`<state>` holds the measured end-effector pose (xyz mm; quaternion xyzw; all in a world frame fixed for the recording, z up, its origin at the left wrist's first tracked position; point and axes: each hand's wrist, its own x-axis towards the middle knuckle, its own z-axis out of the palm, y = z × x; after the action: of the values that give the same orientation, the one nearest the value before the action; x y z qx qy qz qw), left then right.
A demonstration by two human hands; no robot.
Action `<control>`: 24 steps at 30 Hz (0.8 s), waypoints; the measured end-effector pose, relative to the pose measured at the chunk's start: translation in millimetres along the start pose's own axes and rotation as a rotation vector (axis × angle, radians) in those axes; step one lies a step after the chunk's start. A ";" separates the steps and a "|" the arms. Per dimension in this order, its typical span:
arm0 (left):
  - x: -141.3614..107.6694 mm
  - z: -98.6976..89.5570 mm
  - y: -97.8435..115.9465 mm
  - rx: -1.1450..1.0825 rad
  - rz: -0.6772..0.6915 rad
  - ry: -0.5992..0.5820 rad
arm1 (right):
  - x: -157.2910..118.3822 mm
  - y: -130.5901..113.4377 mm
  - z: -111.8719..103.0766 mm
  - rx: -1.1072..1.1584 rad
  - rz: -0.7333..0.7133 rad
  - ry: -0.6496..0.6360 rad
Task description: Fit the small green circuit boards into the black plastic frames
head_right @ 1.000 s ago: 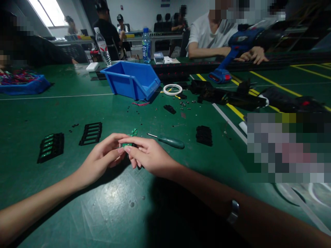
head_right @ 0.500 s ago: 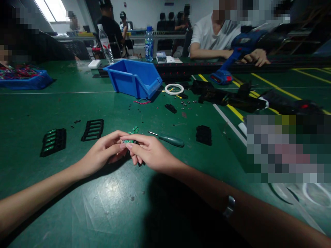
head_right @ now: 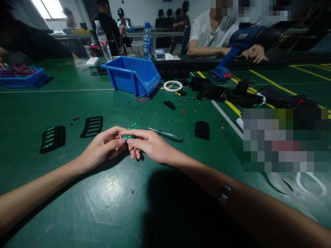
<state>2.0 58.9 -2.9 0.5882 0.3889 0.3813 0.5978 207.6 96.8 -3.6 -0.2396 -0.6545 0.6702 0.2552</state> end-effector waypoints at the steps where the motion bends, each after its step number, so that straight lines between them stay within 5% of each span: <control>1: 0.2 -0.1 -0.1 -0.003 0.002 -0.001 | 0.3 0.1 -0.9 0.002 0.003 -0.014; 24: -1.1 -1.4 2.4 0.037 0.021 -0.018 | -5.0 2.2 5.8 -0.012 -0.068 0.048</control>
<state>0.3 58.5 -0.5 0.6064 0.3843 0.3749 0.5865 207.4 89.2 -5.6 -0.2345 -0.6601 0.6512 0.2921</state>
